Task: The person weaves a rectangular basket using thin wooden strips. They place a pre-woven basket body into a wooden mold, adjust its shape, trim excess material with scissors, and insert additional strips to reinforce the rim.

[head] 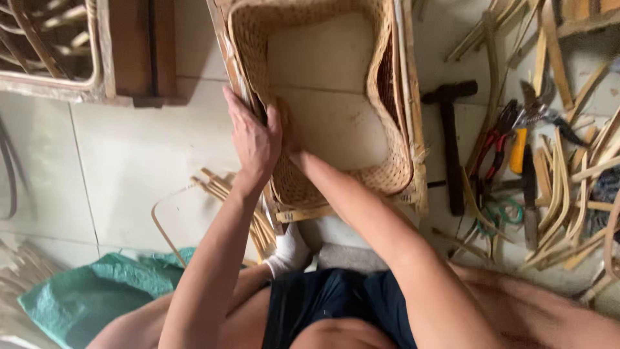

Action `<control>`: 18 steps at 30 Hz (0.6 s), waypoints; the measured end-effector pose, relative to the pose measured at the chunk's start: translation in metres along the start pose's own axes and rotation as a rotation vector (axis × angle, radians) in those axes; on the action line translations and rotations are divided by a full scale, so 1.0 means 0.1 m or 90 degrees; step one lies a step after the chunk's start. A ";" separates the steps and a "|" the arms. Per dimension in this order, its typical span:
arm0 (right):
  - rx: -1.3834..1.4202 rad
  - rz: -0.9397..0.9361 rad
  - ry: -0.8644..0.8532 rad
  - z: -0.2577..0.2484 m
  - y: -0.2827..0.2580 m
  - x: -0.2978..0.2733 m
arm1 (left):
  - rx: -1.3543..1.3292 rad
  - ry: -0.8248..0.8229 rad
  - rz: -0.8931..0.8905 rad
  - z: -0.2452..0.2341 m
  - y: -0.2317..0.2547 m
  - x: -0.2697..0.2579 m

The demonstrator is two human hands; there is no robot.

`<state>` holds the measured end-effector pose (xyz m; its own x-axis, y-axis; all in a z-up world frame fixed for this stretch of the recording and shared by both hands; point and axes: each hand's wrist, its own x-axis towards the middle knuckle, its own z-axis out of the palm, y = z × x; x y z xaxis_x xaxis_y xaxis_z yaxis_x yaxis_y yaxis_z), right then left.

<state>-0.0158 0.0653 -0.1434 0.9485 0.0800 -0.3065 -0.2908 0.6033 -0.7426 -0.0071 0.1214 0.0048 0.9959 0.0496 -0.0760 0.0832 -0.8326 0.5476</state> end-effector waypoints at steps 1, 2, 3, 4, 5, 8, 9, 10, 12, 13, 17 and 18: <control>0.090 -0.038 -0.001 0.07 0.07 -0.14 | 0.003 0.004 -0.013 0.02 -0.04 -0.10; 0.036 -0.031 0.019 0.13 0.12 -0.24 | 0.000 0.010 -0.011 0.01 -0.08 -0.16; -0.017 -0.024 0.037 0.18 0.15 -0.34 | -0.004 0.017 -0.010 -0.01 -0.09 -0.21; -0.071 -0.031 0.056 0.20 0.12 -0.29 | -0.009 0.029 0.006 -0.01 -0.06 -0.11; 0.025 -0.012 -0.001 0.21 0.08 -0.22 | -0.007 0.039 0.001 -0.02 -0.02 -0.03; 0.207 0.055 -0.122 0.13 0.15 -0.16 | -0.023 0.035 -0.036 -0.02 0.08 0.00; 0.200 0.072 -0.138 0.10 0.22 -0.17 | -0.042 0.021 -0.059 -0.04 0.09 -0.03; 0.192 0.092 -0.161 0.11 0.32 -0.20 | -0.059 0.015 -0.086 -0.10 0.08 -0.10; 0.331 0.143 -0.129 0.08 0.47 -0.13 | -0.116 0.019 -0.066 -0.18 0.10 -0.16; 0.397 0.158 -0.116 0.03 0.49 0.00 | -0.149 0.025 -0.046 -0.17 0.12 -0.11; 0.403 0.150 -0.054 -0.09 0.68 0.08 | -0.039 -0.008 -0.171 -0.03 0.09 -0.01; 0.368 0.182 -0.092 -0.04 0.69 0.05 | -0.023 -0.013 -0.170 -0.04 0.07 0.00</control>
<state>-0.0311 0.1042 -0.1982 0.8631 0.3809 -0.3315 -0.4571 0.8684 -0.1922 -0.0062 0.1184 0.0120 0.9375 0.2530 -0.2388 0.3445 -0.7711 0.5355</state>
